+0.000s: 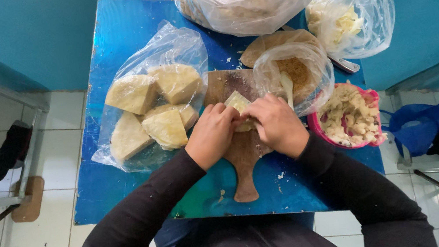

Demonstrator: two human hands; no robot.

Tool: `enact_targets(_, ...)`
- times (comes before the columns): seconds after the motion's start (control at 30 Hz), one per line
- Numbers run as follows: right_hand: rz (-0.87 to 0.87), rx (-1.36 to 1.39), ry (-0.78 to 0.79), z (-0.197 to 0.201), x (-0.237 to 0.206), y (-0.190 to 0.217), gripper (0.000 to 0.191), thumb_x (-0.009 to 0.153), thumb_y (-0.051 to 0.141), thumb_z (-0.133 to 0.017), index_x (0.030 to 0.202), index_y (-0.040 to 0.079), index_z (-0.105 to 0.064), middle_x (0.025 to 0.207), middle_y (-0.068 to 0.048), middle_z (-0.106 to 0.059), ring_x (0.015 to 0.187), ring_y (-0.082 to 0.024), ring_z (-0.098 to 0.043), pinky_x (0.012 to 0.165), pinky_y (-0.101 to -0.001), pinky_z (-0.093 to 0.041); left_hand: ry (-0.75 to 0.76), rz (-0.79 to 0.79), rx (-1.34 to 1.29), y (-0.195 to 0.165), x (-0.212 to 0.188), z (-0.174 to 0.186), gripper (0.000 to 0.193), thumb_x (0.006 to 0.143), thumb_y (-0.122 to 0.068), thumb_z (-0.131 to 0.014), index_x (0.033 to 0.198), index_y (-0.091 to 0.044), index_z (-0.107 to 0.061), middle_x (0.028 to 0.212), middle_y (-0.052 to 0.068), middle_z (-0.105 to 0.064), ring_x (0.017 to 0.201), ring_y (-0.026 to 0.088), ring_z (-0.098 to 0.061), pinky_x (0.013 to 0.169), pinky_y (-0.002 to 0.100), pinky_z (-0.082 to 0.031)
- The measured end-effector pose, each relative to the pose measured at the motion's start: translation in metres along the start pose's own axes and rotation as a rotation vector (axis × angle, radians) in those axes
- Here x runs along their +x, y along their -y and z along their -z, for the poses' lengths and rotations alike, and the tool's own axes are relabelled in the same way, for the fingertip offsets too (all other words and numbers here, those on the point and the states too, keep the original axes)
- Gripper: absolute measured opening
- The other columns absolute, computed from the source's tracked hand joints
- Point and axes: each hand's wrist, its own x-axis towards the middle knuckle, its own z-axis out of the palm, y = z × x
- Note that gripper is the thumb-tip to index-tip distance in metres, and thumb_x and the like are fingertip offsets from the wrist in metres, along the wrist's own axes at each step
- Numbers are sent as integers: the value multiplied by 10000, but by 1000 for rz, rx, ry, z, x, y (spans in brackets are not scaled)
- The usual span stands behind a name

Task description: The person cuts a large white food block into smaller pieces with a knife on a wooden board, tears pieces by hand, dips them into a brown powder, and places the coated pieces into a pink bowl. They also move finished pieces into a plastic bag on the table.

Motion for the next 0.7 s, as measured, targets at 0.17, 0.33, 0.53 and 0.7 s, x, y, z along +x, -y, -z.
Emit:
enact_targets(0.17,-36,1,-36,-3,4,2,67,871,114,-721,931,86,-714,924,-92,-687,925,-342,-602,829,-434,-475,-4,25,2,-2,1,1,85,914,-93,-652,983,-53,-618,945,133,-614,940,368,-583,819,467,-481)
enact_targets(0.33,-139,98,-29,-4,11,-5,75,874,127,-733,910,65,-712,915,-103,-680,919,-347,-599,818,-430,-473,-84,19,63,-2,1,-1,62,908,-66,-630,970,-65,-631,952,142,-608,945,368,-587,811,449,-495)
enact_targets(0.53,-51,74,-64,-4,8,-1,70,880,102,-717,940,68,-701,938,-100,-674,943,-343,-595,839,-430,-471,-63,10,58,-1,-2,-1,76,921,-124,-677,955,-68,-638,945,131,-600,932,353,-577,804,451,-493)
enact_targets(0.7,4,-118,-115,-7,8,5,70,874,119,-719,942,100,-717,930,-62,-670,945,-306,-595,846,-434,-445,-45,2,141,-2,-3,-2,123,852,-58,-643,974,-68,-632,993,124,-596,981,346,-574,820,428,-508)
